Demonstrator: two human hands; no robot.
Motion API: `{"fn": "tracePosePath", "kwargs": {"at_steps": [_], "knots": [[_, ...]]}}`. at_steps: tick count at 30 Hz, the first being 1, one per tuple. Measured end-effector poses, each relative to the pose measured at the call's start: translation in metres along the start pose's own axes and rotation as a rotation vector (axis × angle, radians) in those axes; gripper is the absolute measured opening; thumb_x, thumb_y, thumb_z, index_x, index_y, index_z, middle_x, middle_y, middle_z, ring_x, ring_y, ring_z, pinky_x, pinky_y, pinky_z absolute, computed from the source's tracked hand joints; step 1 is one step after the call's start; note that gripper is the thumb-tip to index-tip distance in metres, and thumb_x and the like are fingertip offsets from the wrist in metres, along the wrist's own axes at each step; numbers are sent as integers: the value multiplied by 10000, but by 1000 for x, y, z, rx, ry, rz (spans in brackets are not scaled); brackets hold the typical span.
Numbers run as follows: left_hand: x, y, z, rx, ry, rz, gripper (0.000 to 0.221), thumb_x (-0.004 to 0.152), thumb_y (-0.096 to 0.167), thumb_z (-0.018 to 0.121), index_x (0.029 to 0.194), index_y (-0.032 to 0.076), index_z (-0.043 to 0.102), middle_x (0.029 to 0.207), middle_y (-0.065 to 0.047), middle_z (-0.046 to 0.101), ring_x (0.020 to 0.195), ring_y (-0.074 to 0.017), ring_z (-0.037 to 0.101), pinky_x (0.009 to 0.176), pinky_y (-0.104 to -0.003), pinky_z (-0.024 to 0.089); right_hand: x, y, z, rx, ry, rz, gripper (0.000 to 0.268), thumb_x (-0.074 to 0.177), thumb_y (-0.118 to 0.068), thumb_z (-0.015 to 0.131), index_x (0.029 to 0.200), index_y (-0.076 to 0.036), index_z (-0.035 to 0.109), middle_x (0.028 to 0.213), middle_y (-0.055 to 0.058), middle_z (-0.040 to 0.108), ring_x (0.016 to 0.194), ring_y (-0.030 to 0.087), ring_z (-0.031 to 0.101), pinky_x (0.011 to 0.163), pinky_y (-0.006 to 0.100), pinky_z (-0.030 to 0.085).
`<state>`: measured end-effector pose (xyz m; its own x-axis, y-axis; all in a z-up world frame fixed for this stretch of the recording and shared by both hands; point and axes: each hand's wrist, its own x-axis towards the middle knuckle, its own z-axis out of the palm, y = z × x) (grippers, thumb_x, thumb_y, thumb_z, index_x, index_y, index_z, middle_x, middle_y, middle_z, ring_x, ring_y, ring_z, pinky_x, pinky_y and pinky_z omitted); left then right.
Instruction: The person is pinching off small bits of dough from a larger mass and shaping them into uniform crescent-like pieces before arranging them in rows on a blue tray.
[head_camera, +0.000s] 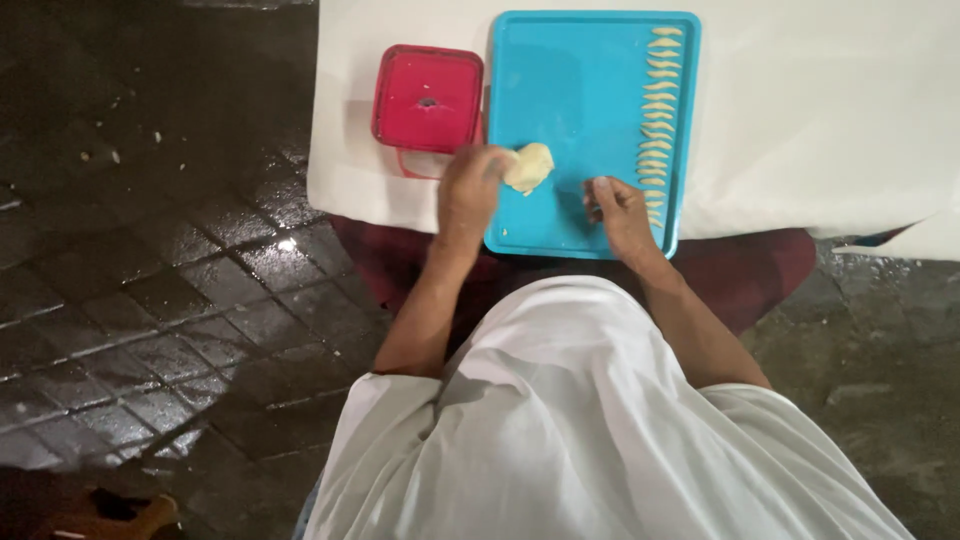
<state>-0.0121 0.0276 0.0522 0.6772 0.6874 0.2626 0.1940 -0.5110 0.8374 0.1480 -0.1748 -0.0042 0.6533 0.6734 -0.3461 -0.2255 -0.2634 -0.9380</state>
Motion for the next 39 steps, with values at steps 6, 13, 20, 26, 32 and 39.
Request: {"fn": "tracePosePath", "kwargs": {"at_steps": [6,13,20,26,32,39], "knots": [[32,-12,-63,331,382,329,15,942,187,767,953,177,766,902,19,761,884,-209,715,845,-342,559,-2,-2,-1,-25,65,-78,284,1135,-221,550,1045,-30,739,782,90,676,678,151,643,569,255,573],[20,-4,-81,441,357,133,223,982,23,729,1179,128,732,1416,-29,595,1372,-323,483,1162,-524,372,-7,-29,2,-106,38,-17,311,1060,-344,580,1027,-66,716,761,12,634,658,95,551,620,236,481],[3,0,-75,401,494,285,159,1032,134,630,1114,142,766,1295,-47,673,1259,-311,549,1119,-432,349,16,13,-2,-129,124,-175,117,976,-97,716,1055,-16,746,726,99,687,579,146,607,545,252,528],[-20,0,-22,13,194,351,226,948,-51,662,1137,38,749,1064,-134,717,989,-341,698,919,-415,547,33,24,12,-570,144,-374,133,930,-111,766,1033,-184,809,947,66,789,918,294,752,809,392,619],[-48,-74,55,294,7,314,115,980,63,618,1063,85,695,1014,-49,653,935,-252,679,874,-373,560,62,25,24,-561,94,-550,102,928,-97,796,992,-174,813,908,31,794,874,244,766,776,348,624],[-67,-69,61,605,-209,152,228,885,296,710,744,157,597,693,-9,592,619,-258,694,599,-398,587,47,21,33,-631,-24,-600,123,876,-56,773,968,-134,796,865,87,775,852,329,746,738,449,615]]}}
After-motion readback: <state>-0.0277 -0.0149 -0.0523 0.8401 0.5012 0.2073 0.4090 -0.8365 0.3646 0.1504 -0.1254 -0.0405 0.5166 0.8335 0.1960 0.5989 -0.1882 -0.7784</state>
